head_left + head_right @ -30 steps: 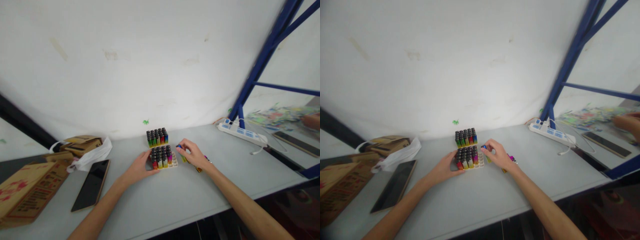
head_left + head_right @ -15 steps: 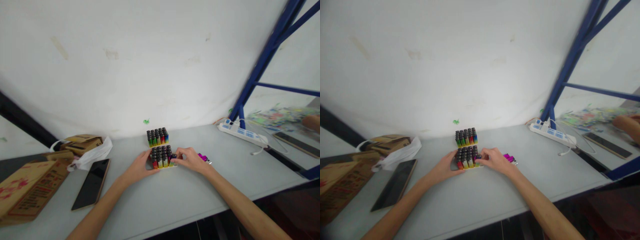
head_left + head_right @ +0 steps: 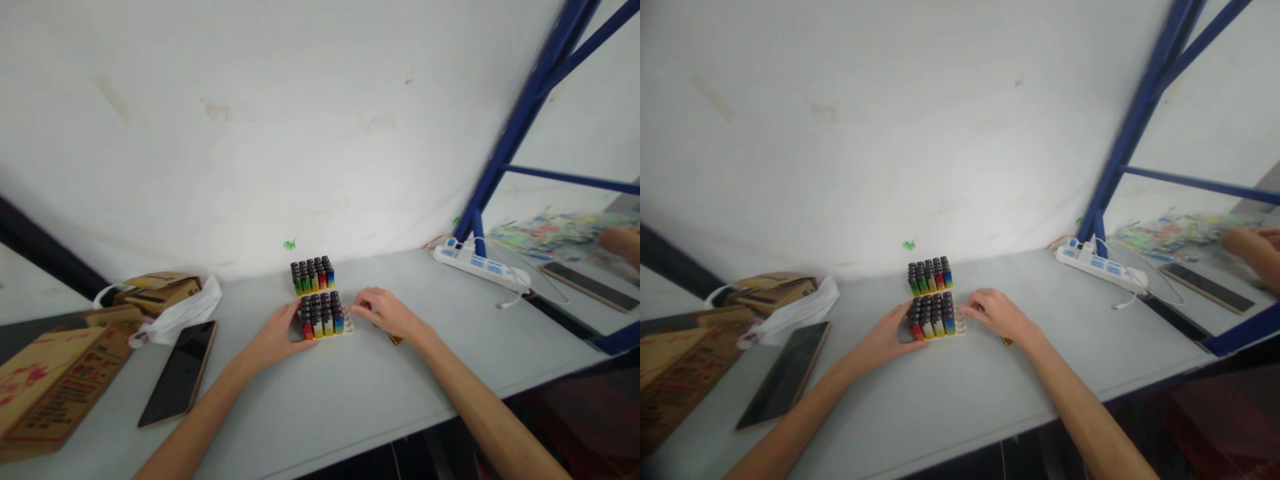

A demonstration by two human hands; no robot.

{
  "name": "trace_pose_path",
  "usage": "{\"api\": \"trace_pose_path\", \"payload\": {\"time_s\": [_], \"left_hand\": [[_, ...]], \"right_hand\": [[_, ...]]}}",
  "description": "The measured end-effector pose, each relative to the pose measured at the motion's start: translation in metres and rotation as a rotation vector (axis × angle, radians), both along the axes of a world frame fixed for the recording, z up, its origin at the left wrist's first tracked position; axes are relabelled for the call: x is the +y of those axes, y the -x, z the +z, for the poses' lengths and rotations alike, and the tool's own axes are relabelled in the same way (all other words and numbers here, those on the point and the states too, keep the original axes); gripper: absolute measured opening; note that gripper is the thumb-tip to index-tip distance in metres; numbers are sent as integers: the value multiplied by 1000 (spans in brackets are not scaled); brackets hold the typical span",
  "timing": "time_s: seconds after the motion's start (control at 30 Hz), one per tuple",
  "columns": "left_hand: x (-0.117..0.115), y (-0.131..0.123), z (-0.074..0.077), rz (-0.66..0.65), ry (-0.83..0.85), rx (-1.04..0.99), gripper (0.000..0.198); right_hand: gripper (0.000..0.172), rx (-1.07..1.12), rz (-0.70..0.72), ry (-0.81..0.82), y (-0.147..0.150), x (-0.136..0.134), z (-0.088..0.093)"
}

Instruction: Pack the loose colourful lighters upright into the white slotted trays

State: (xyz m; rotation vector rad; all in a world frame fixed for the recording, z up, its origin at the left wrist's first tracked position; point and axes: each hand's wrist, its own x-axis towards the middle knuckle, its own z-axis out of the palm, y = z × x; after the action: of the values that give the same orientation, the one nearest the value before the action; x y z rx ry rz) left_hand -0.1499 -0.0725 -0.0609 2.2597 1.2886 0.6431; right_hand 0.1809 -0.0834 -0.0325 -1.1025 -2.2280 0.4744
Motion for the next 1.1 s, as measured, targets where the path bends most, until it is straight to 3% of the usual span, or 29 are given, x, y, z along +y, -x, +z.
{"api": "trace_pose_path", "payload": {"time_s": [0.1,0.2,0.4,0.93,1.1], "left_hand": [[0,0,0,-6,-10,-11,86],[0,0,-1,-9,-18,-23,86],[1,0,-2,4,-13,-1,89],[0,1,-1,-5,-5,-16,89],[-1,1,-1,-4,-7,-24,89]], "right_hand": [[44,-28,-89,-88,-22,5,1],[49,-152,-165,-90,-33,7,-11],[68,-438,-188,19,-11,9,-37],[65,-376,-163,-54,24,57,-45],[59,-105,-143,-50,20,62,-40]]}}
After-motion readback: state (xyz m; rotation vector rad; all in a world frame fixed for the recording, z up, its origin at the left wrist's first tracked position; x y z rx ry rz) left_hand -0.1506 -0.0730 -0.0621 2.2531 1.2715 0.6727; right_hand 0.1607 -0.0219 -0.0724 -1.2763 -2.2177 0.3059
